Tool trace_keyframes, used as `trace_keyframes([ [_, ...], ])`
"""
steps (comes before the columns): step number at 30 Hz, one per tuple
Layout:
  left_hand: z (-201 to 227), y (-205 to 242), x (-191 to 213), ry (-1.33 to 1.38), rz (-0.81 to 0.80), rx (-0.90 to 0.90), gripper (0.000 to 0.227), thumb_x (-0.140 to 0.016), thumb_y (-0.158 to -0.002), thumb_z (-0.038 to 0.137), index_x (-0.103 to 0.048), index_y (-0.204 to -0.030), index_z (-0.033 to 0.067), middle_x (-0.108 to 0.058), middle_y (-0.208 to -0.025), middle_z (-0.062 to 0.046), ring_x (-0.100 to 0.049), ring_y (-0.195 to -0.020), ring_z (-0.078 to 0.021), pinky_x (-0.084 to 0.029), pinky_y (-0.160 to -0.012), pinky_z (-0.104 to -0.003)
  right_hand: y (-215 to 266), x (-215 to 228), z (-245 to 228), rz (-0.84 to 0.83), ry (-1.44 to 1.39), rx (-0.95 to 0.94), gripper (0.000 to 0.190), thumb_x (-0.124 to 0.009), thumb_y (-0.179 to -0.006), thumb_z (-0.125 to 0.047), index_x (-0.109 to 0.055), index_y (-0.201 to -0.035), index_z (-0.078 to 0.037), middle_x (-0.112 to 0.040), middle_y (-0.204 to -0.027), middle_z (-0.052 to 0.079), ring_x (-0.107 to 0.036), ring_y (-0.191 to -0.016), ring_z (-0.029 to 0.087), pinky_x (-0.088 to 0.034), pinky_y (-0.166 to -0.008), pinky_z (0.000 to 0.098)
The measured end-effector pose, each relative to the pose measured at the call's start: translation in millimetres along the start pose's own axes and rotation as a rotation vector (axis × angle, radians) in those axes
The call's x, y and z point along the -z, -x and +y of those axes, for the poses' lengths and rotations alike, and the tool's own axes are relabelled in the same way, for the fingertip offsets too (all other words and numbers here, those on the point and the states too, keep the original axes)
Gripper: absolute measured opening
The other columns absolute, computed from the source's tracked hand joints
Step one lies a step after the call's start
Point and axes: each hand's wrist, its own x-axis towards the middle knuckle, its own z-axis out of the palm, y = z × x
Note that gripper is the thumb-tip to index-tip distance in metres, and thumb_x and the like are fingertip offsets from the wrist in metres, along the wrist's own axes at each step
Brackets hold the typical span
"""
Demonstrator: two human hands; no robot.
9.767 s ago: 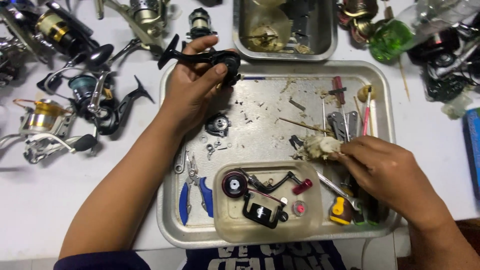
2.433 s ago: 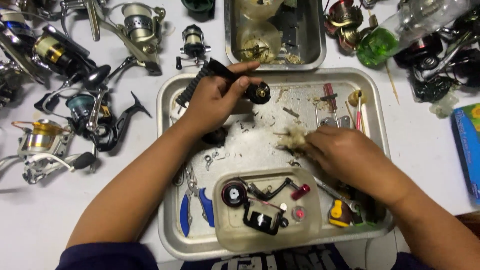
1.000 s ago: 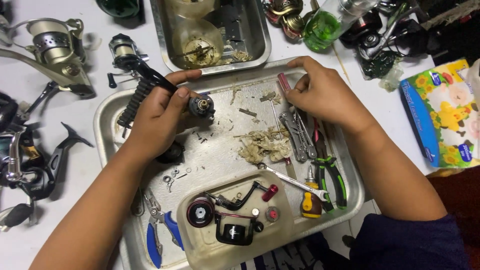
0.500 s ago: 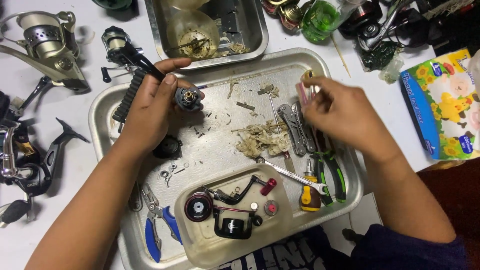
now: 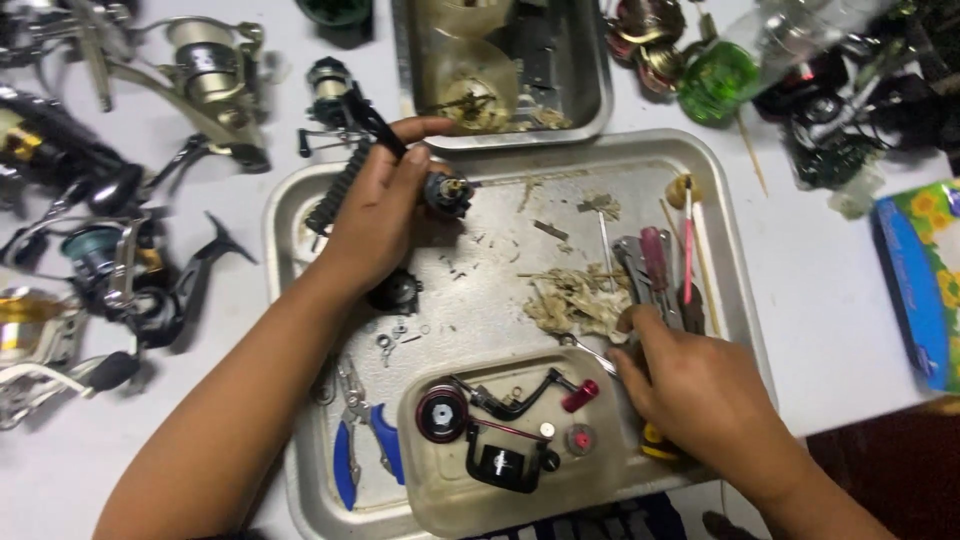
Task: Assembling and cleaning the rotor unit and internal components of a spinning fishing reel using a brush and screwdriver.
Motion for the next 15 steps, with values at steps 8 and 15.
trace_keyframes([
  [8,-14,-7,0,-0.166,-0.012,-0.137,0.045,-0.031,-0.104,0.049,-0.051,-0.136,0.0247,-0.067,-0.113,-0.005,-0.060,-0.127,-0.0235,-0.038,-0.115,-0.047,0,6,6,-0.108,-0.034,-0.254,0.041,-0.063,-0.087,-0.046,-0.055,-0.122,-0.026,-0.078,-0.077,-0.001,-0.076,-0.062,0.029,-0.059,-0.057,0.0478],
  [15,-8,-5,-1,-0.177,-0.019,-0.045,0.044,-0.031,-0.102,0.049,-0.052,-0.135,0.0288,-0.071,-0.108,0.000,-0.058,-0.134,-0.0249,-0.033,-0.116,-0.051,19,62,15,0.228,-0.112,-0.242,0.033,-0.071,-0.089,-0.022,-0.068,-0.119,-0.009,-0.078,-0.088,0.006,-0.076,-0.067,0.018,-0.064,-0.067,0.0378],
])
